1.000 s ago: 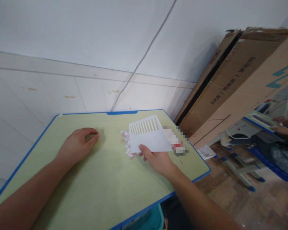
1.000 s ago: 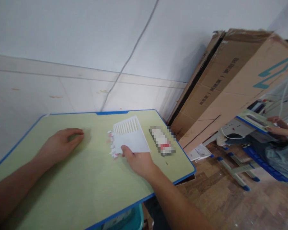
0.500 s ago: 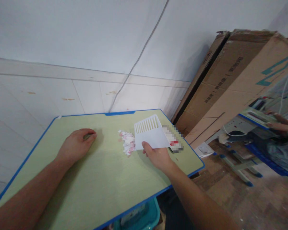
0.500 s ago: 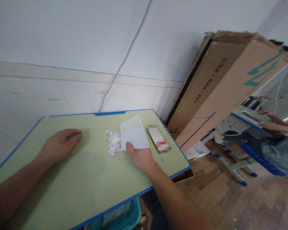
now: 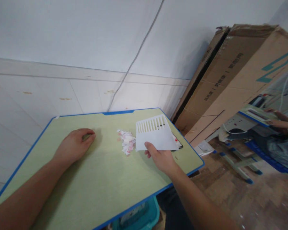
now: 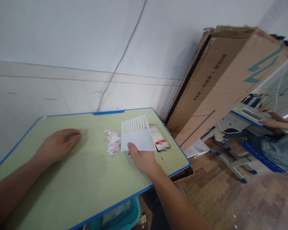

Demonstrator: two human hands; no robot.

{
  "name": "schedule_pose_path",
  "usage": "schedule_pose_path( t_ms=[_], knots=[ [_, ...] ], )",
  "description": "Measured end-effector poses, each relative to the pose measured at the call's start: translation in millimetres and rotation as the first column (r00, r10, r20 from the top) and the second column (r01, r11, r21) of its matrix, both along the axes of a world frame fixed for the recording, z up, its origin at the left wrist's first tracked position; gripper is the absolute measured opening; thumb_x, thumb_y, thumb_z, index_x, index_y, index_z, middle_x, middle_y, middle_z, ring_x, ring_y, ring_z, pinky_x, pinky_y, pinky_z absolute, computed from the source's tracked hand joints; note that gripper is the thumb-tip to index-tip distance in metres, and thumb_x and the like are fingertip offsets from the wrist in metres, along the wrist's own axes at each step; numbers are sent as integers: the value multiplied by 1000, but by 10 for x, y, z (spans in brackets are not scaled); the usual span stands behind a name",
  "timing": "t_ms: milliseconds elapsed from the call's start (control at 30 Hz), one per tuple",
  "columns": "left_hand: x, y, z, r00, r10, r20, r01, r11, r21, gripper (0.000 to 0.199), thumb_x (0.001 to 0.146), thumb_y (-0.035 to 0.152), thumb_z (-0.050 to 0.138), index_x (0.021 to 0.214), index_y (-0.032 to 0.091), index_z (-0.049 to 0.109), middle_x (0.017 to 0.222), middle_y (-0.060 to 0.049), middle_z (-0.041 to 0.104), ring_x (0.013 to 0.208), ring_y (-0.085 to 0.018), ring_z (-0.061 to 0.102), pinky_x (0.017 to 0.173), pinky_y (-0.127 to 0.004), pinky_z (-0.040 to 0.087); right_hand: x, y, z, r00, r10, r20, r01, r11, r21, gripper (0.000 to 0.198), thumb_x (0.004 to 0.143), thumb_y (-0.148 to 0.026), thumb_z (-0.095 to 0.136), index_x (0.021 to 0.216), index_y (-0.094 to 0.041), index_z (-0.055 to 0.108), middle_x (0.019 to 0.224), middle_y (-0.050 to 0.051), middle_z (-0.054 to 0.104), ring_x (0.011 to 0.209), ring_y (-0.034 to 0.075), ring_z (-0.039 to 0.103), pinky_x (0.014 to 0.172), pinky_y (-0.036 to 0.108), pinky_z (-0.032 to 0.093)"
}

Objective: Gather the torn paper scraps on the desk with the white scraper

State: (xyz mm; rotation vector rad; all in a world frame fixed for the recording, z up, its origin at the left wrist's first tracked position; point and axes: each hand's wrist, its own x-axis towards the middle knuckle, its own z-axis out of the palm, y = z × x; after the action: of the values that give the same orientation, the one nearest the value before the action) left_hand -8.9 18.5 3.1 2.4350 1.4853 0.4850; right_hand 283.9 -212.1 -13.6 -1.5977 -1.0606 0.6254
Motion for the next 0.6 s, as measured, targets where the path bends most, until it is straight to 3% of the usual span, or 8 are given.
schedule_pose_path(
  t_ms=[167, 433, 600],
  knots=[
    [-11, 7, -22, 1000, 5, 27, -5, 1000, 11, 69, 98, 61, 45, 127, 16, 88, 148, -22, 86, 145, -42, 79, 134, -55, 58, 10, 5, -126, 997, -68, 29, 68, 998, -8, 38, 99, -59, 71, 73, -32, 71, 76, 6, 82, 75, 30, 81, 86, 44, 72],
    [7, -38, 42, 1000, 14, 3, -14, 1000, -17, 77, 98, 63, 41, 132, 12, 87, 153, -26, 84, 148, -45, 77, 136, -61, 56, 43, 11, -199, 993, -116, -6, 116, 993, 22, 39, 99, -61, 74, 74, -31, 72, 73, 6, 81, 65, 28, 76, 81, 46, 72],
    [-21, 1, -8, 999, 16, 38, -17, 1000, 3, 60, 97, 61, 48, 121, 23, 88, 146, -19, 87, 144, -42, 79, 134, -58, 59, 42, 10, -202, 990, -138, -38, 139, 990, 25, 40, 98, -62, 75, 73, -30, 72, 69, 5, 80, 65, 28, 77, 79, 43, 71]
  ],
)
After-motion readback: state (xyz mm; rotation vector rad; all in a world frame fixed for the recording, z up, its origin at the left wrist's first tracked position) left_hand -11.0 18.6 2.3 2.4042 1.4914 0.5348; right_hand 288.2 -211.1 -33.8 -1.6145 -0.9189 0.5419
